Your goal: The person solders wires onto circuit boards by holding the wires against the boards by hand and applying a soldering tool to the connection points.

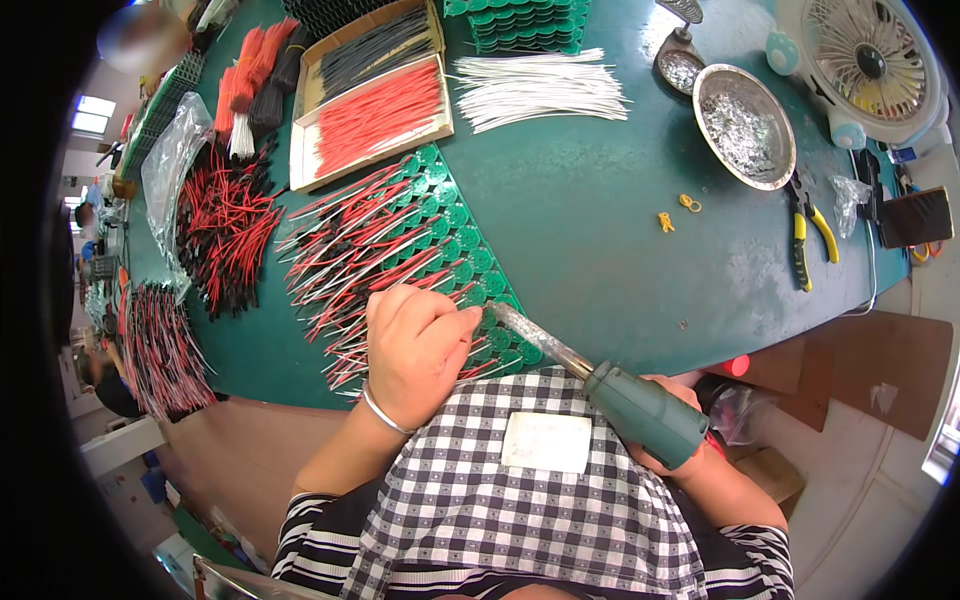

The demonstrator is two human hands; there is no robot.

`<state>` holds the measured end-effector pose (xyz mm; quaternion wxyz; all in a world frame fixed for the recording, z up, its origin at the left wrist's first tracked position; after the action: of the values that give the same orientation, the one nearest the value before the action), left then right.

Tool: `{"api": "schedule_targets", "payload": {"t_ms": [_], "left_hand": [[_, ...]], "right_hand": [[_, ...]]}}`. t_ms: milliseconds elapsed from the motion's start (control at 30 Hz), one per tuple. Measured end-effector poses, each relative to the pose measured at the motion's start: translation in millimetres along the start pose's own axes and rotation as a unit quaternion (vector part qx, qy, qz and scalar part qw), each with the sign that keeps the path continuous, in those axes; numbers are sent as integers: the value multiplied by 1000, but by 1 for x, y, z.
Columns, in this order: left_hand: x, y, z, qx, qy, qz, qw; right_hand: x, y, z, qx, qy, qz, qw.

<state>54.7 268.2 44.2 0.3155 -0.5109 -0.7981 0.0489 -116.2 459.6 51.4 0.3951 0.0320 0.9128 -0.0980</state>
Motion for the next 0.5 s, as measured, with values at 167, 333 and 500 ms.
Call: {"api": "schedule_targets", "payload": {"t_ms": [167,333,500], "left_hand": [[-1,-1,1,-7,2,0,1000],[-1,-1,0,-10,2,-2,1000],[0,-3,0,-15,-2,3,1000]], "right_hand": [[0,-1,2,0,-17,14,1000],[4,6,4,-34,23,14,999],[19,28,6,25,-182,107,977]]}}
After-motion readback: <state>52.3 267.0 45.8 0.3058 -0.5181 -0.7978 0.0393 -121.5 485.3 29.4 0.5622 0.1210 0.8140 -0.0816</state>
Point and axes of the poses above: each hand's wrist, its own y-axis away from the middle knuckle, its own z-axis out of the palm, x = y × z, the point moved 4 cm from there along -y, towards the middle knuckle, and after that the axes turned 3 degrees about z, right-handed, at the moved point
